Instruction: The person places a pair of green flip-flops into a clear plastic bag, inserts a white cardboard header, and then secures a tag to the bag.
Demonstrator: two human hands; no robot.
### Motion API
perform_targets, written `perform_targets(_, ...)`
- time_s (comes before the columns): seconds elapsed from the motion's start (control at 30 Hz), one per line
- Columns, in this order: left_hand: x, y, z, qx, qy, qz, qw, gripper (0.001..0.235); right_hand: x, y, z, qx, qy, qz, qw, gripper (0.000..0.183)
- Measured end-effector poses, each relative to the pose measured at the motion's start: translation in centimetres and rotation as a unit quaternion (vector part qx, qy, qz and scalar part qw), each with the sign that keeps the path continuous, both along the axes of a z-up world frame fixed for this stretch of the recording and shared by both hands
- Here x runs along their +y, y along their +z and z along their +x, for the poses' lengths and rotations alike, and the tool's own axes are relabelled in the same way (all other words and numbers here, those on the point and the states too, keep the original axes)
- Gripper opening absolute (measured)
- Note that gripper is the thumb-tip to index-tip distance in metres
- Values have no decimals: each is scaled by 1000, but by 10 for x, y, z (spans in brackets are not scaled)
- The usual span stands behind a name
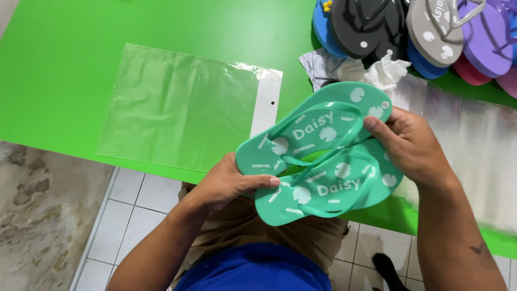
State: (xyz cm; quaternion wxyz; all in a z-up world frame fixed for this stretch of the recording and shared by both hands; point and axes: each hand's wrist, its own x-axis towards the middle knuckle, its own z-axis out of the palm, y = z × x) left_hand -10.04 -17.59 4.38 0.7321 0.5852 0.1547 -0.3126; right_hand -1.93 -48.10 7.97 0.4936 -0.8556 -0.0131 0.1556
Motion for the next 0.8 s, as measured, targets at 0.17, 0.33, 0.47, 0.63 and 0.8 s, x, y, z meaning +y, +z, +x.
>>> perform_targets(0.17, -9, 7, 8, -25, -50, 44, 997, 34, -37, -27, -16, -10, -61, 8, 998, 24)
perform_targets(0.33, -21, 2, 18, -111, -76, -21, 991, 26, -65, -31, -36, 15, -142, 61, 988, 25)
perform_targets(0.47, -21, -7, 32, -298, 10, 306, 904, 74, -109, -52, -48, -4, -206, -24, 978, 32)
perform_targets(0.63, -27, -36, 51, -368, -52, 624, 688, 117, -135, -74, -61, -24, -244, 23, 969, 35)
perform_targets(0.8, -29, -52, 54, -391, -53, 664, 635, 109, -139, -75, -69, -46, -238, -3, 970, 29)
